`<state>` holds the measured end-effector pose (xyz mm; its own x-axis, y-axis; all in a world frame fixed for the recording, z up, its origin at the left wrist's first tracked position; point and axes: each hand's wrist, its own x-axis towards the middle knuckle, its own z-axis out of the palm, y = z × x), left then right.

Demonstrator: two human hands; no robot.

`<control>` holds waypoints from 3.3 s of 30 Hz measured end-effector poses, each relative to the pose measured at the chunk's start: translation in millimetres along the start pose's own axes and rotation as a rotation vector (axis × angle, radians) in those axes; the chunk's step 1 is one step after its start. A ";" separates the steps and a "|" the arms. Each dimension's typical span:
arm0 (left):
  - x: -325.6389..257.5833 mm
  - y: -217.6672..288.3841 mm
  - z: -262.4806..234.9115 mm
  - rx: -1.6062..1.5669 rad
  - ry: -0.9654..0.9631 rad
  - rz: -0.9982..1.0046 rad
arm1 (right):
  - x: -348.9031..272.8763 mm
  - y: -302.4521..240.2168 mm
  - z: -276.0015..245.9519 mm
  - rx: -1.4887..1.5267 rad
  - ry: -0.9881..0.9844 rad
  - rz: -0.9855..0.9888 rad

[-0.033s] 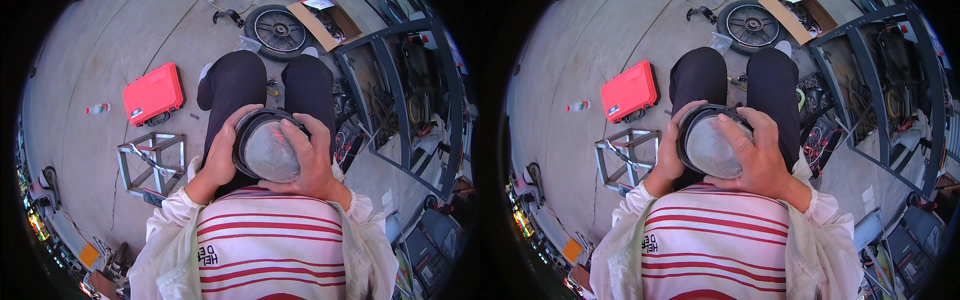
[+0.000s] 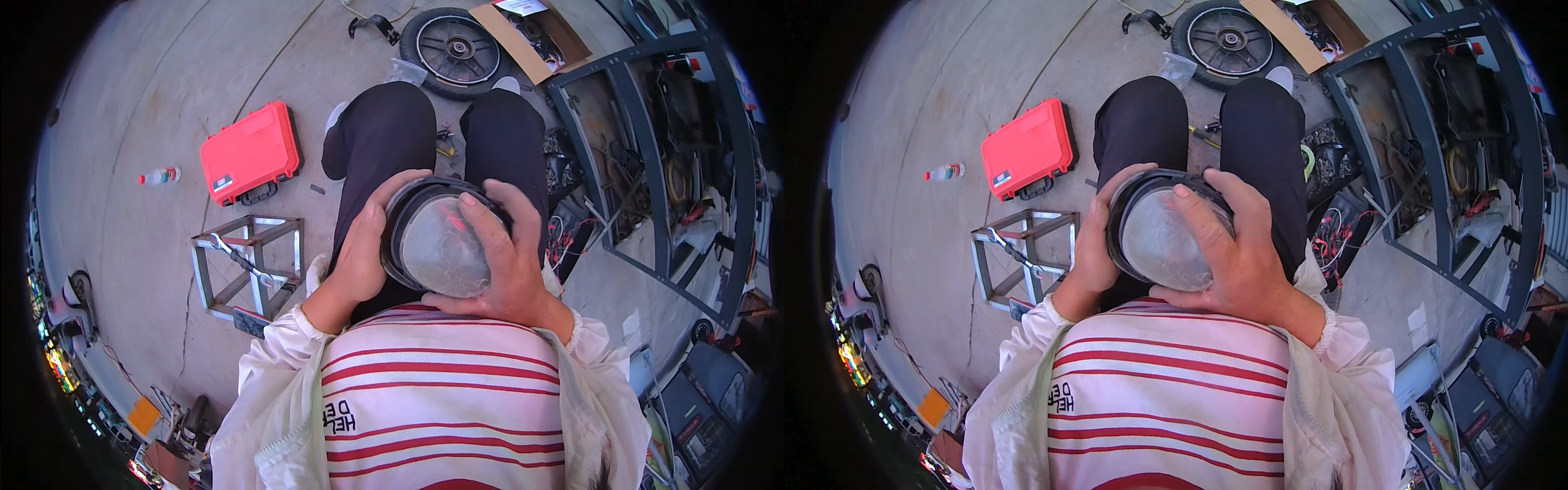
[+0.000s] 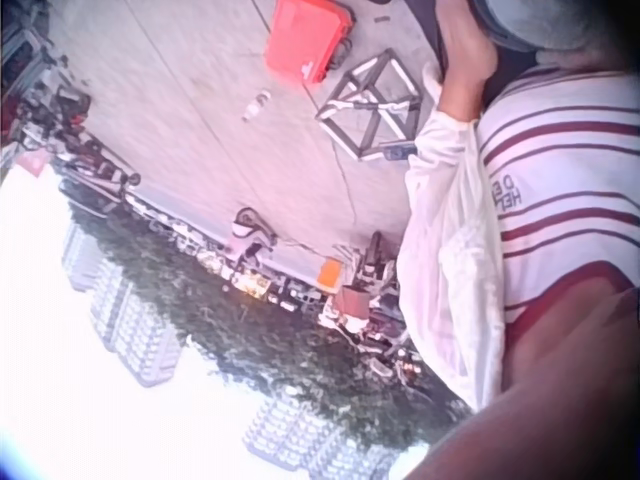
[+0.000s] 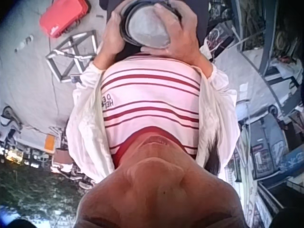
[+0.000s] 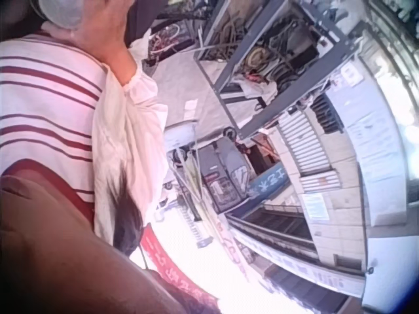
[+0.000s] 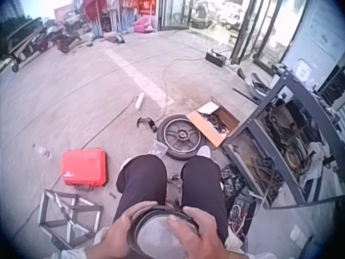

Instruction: The person sits on the floor and assembles a headlight unit by fitting a green plastic cover onto a black housing with internal wiring. They repeatedly align and press the cover into place, then remove it to adjust the internal components before reseating it.

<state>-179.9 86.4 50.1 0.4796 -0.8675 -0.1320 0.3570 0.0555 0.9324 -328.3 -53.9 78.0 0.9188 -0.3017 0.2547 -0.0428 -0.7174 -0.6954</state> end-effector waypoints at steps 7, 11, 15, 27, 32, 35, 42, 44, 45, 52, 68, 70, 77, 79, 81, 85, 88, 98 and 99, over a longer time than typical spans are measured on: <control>-0.6 -7.3 -0.2 -0.032 0.006 -0.072 | 7.4 -6.1 -2.7 -0.089 -0.093 -0.022; 0.2 -11.2 -5.3 -0.061 -0.033 -0.086 | 9.7 -7.4 -2.0 -0.108 -0.089 -0.039; 3.3 -17.4 -5.8 -0.205 0.000 -0.161 | 12.4 -4.6 2.5 -0.038 -0.095 0.063; 9.4 -27.4 -9.7 -0.346 0.074 -0.244 | 16.3 4.3 3.1 -0.026 -0.157 0.046; 18.1 -25.7 -9.4 -0.586 0.165 -0.404 | 31.7 6.3 -0.2 0.015 -0.212 0.066; 20.9 -28.1 -13.7 -0.596 0.105 -0.389 | 39.4 17.4 2.7 0.038 -0.235 0.100; 23.7 -35.3 -19.6 -0.535 0.201 -0.406 | 56.2 13.8 4.7 0.030 -0.231 0.128; 25.4 -33.2 -18.9 -0.526 0.197 -0.403 | 59.7 12.7 3.8 0.012 -0.251 0.145; 25.7 -32.7 -18.4 -0.521 0.197 -0.402 | 60.3 12.7 3.8 0.003 -0.261 0.153; 25.2 -32.2 -13.9 -0.558 0.199 -0.413 | 56.1 10.2 10.3 -0.066 -0.197 0.128; 24.2 -33.7 -31.3 -0.509 0.134 -0.214 | 41.7 34.4 -10.7 0.281 0.048 0.167; 22.8 -36.1 -35.0 -0.503 0.167 -0.194 | 23.5 45.7 -13.4 0.343 0.058 0.260; 24.4 -21.2 -25.9 -0.182 0.061 0.020 | 7.9 61.2 21.4 0.059 0.021 0.080; 26.0 -6.9 -18.2 0.120 0.043 0.123 | 6.9 69.4 25.6 0.098 0.036 0.057; 23.9 4.2 -11.5 0.191 0.032 0.127 | 6.2 76.2 30.0 0.207 0.030 0.083; 21.1 6.1 -12.0 0.224 0.032 0.144 | 10.0 76.6 30.5 0.245 0.068 0.014; 21.2 -6.7 -18.1 0.035 0.069 0.122 | 15.6 66.9 15.8 0.215 0.016 -0.023; 13.9 -25.3 -27.4 -0.497 0.127 -0.063 | 25.2 35.3 -7.2 0.188 -0.042 0.034; 14.3 -25.4 -27.2 -0.501 0.119 -0.065 | 25.8 32.2 -7.9 0.187 -0.037 0.049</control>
<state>-160.3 86.0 15.3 0.5210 -0.8164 -0.2493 0.7155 0.2584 0.6490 -309.1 -89.7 67.5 0.9314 -0.3075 0.1948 -0.0175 -0.5723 -0.8198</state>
